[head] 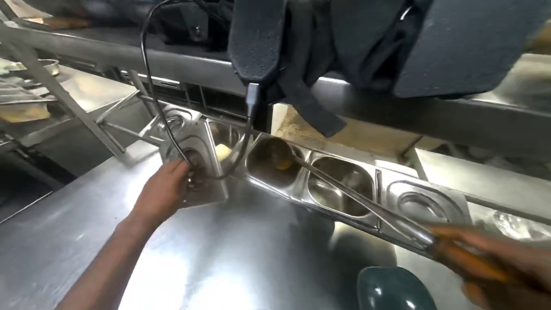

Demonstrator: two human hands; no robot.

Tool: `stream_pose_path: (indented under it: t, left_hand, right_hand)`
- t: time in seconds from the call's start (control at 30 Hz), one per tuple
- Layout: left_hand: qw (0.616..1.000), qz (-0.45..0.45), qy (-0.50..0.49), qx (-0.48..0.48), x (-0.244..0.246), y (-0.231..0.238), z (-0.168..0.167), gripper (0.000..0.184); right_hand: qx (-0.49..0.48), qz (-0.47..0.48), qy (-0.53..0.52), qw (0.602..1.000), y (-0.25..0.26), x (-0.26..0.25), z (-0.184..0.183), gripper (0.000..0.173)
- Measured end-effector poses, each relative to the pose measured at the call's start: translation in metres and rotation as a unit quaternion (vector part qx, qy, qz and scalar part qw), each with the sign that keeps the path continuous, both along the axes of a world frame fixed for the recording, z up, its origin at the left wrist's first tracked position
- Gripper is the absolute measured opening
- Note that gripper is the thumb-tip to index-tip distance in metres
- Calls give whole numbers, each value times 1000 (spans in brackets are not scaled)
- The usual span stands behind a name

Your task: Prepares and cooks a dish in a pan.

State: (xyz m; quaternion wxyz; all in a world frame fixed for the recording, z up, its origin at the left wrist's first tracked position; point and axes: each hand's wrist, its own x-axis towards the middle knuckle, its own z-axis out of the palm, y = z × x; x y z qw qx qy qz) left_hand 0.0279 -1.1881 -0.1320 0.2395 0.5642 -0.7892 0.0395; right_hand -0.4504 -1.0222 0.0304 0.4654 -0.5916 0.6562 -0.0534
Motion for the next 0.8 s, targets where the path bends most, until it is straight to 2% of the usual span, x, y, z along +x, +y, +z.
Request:
stream_pose_path:
  t: [0.1,0.23,0.33,0.5,0.57,0.8]
  left_hand:
    - [1000,-6,-4,-29,10,19,-10,20]
    - [997,-32,-3,-67,20,34,-21,20]
    - [996,-41,-16,-71,26,34,-27,21]
    - [997,-46,-16,-67,32,31,-29,24]
    - [997,-44,-16,-63,33,28,-29,21]
    - [998,-26,-43,-34,29,30,-29,25]
  right_hand:
    - [14,29,94,995,-27,23,2,45]
    - [43,17,143,989,-37,38,4,46]
    - [47,-7,121,992,-36,37,3,46]
    - [50,-91,-38,994,-19,24,3,34]
    - [52,-82,-63,993,-16,18,1,33]
    - [84,-39,56,994,-39,37,-5,40]
